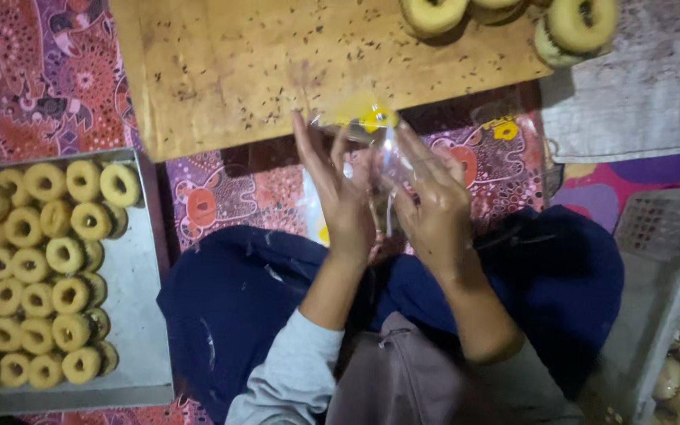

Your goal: The person sits on the floor and repeatedly picks up doughnuts from a metal tray, places them into clear plastic bags, and sets the packaged doughnuts aside. The task involves handling doughnuts and plastic bags by hand.

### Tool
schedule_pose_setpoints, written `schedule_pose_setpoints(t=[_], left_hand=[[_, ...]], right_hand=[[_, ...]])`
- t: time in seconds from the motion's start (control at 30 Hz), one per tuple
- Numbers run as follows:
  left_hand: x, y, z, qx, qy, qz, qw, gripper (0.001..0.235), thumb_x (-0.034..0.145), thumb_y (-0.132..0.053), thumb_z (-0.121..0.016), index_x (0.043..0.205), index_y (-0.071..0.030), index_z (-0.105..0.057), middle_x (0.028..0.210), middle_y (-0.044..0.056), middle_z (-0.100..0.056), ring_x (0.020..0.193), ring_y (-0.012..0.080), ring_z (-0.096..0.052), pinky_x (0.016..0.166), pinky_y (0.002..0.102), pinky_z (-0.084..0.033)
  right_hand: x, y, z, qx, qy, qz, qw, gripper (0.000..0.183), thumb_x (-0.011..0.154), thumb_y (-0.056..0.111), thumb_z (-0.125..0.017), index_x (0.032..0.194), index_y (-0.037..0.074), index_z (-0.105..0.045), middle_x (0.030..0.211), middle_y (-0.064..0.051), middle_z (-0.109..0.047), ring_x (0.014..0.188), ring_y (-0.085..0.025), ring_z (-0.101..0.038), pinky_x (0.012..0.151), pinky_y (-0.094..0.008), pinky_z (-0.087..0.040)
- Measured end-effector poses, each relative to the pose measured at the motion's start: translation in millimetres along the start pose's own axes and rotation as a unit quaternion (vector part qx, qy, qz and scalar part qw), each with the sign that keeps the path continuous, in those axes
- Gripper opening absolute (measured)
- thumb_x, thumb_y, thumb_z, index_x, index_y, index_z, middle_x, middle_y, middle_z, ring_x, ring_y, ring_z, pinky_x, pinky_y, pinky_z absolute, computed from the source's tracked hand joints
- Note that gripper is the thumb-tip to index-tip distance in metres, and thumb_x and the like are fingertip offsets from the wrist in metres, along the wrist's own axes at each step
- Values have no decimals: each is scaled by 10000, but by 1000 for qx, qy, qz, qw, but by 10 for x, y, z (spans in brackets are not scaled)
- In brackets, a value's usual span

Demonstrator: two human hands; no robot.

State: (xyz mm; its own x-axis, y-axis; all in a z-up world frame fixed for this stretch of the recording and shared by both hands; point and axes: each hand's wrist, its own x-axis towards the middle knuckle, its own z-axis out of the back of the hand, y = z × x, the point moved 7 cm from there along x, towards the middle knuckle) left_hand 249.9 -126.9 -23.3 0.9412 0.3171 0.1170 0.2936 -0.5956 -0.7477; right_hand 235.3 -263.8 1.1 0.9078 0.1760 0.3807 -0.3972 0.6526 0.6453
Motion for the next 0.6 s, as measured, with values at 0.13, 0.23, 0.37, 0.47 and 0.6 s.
schedule_pose_setpoints(t=[0.13, 0.23, 0.37, 0.47, 0.6], left_hand=[[424, 708, 29, -213, -45, 228, 949, 289, 957, -21, -670, 1233, -108, -657, 1257, 159, -631, 1096, 282, -636, 1051, 553, -523], [593, 912, 103, -232, -42, 196, 952, 140, 1024, 42, -662, 1072, -86, -632, 1137, 119, -628, 1062, 233, -638, 1115, 594, -517], [531, 1107, 200, -307, -106, 248, 913, 121, 1013, -203, -639, 998, -84, -635, 1045, 86, -647, 989, 256, -648, 1041, 597, -523], [513, 1188, 191, -382, -120, 281, 873, 369, 1061, -394, -600, 988, -34, -632, 980, 189, -626, 995, 328, -640, 1056, 592, -513], [554, 1313, 378, -427, -217, 286, 830, 420, 1044, -411, -544, 1031, 5, -598, 1005, 230, -619, 1044, 358, -627, 1074, 606, -485]], right_hand=[[2, -623, 104, 189, 68, -169, 965, 232, 949, 96, -692, 1143, -18, -748, 1195, -230, -725, 1002, -331, -693, 816, -463, -562], [103, -1697, 501, 138, -57, -433, 889, 319, 1056, 228, -572, 1036, -48, -731, 938, -255, -724, 684, -389, -504, 609, -532, -375], [945, -2171, 982, -243, -116, -10, 963, 826, 904, 273, -971, 1451, -106, -482, 1305, -290, -575, 1139, -430, -602, 940, -507, -534], [1120, -2262, 1041, -180, -110, -70, 975, 845, 858, 285, -937, 1447, -63, -442, 1421, -241, -529, 1253, -346, -600, 1038, -437, -523], [579, -1472, 926, 473, -151, -245, 833, 732, 989, 121, -773, 1588, -47, -388, 1464, -197, -569, 1319, -243, -617, 1147, -381, -532]])
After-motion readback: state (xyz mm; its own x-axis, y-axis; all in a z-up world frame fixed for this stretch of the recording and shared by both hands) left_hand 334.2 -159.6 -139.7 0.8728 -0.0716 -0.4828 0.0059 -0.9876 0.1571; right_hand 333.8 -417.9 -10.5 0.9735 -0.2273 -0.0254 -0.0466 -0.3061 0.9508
